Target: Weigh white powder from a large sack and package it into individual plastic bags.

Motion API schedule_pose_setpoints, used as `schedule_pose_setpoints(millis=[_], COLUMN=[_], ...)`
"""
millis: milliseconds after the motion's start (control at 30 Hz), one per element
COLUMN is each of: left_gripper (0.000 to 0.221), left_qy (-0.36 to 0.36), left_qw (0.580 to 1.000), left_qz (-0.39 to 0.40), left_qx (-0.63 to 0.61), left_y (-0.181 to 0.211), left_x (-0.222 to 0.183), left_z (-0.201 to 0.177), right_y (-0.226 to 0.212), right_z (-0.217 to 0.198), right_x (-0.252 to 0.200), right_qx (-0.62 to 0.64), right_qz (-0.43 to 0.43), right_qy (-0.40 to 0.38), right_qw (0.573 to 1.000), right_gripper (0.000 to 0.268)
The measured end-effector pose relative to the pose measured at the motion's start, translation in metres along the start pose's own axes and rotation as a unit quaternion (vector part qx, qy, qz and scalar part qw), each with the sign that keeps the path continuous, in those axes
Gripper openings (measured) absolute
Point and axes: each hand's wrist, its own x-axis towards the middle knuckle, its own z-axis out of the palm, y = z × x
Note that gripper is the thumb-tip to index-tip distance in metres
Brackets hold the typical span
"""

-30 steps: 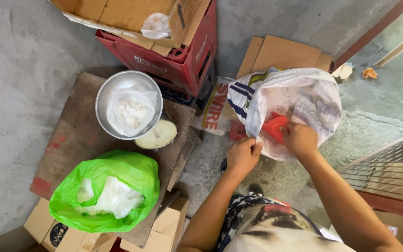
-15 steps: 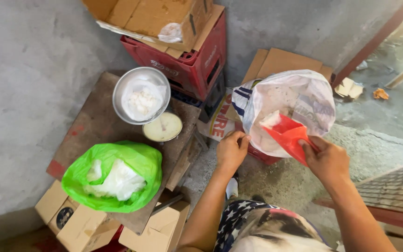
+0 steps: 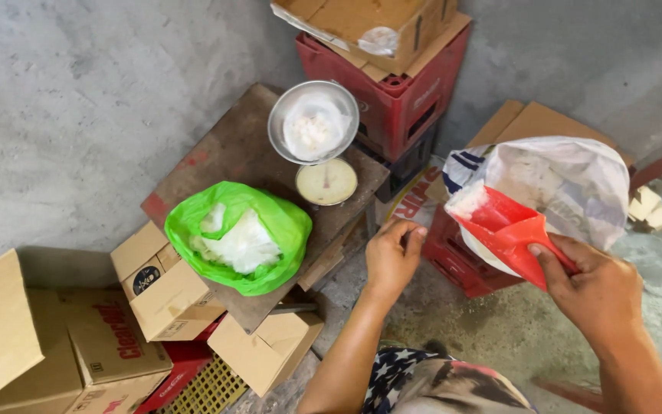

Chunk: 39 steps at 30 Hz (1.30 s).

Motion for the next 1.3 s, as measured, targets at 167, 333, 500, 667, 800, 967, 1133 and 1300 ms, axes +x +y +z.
schedule_pose_setpoints(millis=[167,333,500,667,800,967,1133,1300], left_gripper=[0.008,0.01,0.03,0.046,0.04,0.037,0.043,0.046], left_qy=[0.045,0.137,0.136,0.069,0.049,0.069,0.049,0.036], left_qw=[0.998,0.989,0.972,0.963,0.984,0.992,0.996,0.995], left_qz=[-0.043,0.027,0.072,0.017,0.038,0.039,0.055,0.074], left_qx=[-0.034,0.058,0.178,0.261,0.169,0.098,0.055,0.048], left_y=[-0.021,-0.072,-0.127,-0.167,-0.212,-0.205,-0.199,-0.196], left_x=[0.031,0.085,0.149,0.202,0.225,0.228,0.221,0.219], left_z=[-0.049,-0.104,-0.131,-0.132,-0.12,-0.128,-0.142,-0.145], right_y=[-0.053,-0.141,-0.203,-0.256,-0.301,-0.338,-0.348,-0.337], right_z=[0.006,0.015,0.071,0.123,0.146,0.157,0.144,0.146], right_x=[0.035,0.083,0.136,0.181,0.199,0.198,0.192,0.186], right_qx=[0.043,0.013,-0.026,-0.066,-0.212,-0.31,-0.401,-0.337], right_qz=[-0.066,-0.161,-0.273,-0.402,-0.471,-0.526,-0.511,-0.509], right_qy=[0.014,-0.02,-0.012,0.025,-0.029,-0.065,-0.068,-0.036], right_qw=[0.997,0.987,0.961,0.913,0.856,0.789,0.757,0.791], right_gripper=[0.034,0.031,0.024,0.025,0.022,0.006,0.006,0.01])
